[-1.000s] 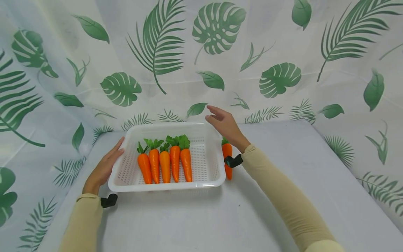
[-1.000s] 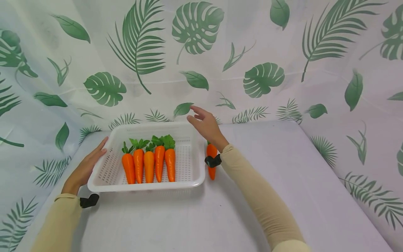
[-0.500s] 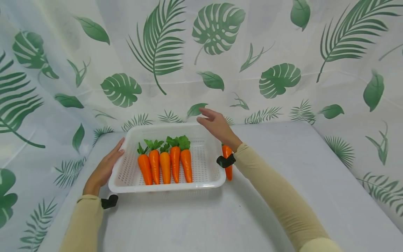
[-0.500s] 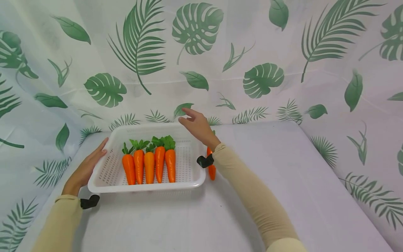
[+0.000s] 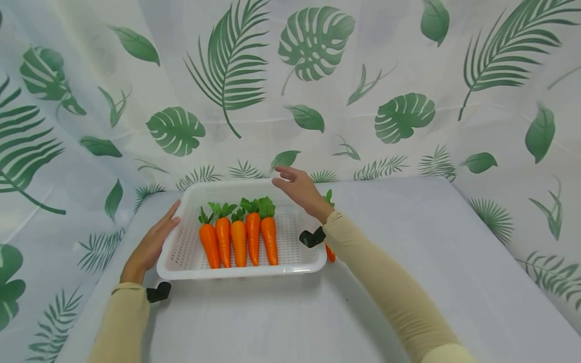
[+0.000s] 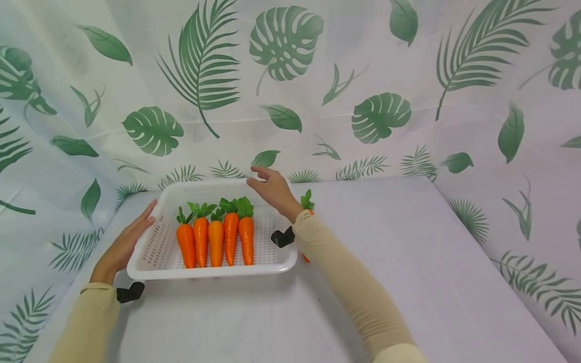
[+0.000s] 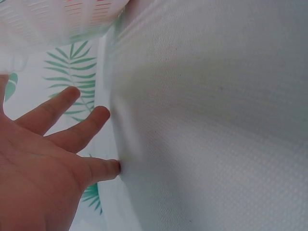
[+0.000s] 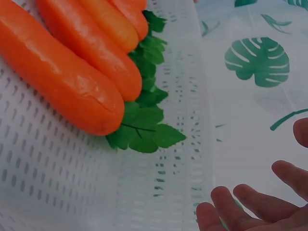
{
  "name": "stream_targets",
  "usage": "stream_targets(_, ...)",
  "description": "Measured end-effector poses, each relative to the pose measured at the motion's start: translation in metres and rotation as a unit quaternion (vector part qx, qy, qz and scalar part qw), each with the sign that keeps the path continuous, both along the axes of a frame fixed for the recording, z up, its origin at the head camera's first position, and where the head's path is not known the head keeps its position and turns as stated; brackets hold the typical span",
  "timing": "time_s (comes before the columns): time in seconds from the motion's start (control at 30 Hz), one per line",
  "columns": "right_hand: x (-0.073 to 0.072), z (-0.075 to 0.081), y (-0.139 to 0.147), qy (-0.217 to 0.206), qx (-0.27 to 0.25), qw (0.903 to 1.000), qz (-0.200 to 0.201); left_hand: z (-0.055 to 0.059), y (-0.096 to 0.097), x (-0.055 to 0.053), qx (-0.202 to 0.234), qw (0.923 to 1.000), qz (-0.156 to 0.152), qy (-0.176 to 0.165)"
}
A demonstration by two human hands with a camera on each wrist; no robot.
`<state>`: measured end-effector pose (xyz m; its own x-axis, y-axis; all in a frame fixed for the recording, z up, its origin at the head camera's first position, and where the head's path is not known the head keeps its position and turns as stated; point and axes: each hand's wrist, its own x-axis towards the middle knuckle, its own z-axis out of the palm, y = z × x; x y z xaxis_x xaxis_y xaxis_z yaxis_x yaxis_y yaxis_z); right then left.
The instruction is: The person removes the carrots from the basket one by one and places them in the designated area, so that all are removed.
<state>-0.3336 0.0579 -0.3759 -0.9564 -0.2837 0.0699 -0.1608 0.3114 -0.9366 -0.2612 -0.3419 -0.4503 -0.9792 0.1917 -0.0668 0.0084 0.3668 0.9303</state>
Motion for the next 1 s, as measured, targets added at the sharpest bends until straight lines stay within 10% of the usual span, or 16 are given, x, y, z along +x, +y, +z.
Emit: stream_targets(1.0, -0.004, -0.021, -0.029, -0.073, 0.074, 0.9938, 0.039, -0.005, -0.004, -0.006, 0.011, 0.9999, 0.006, -0.008)
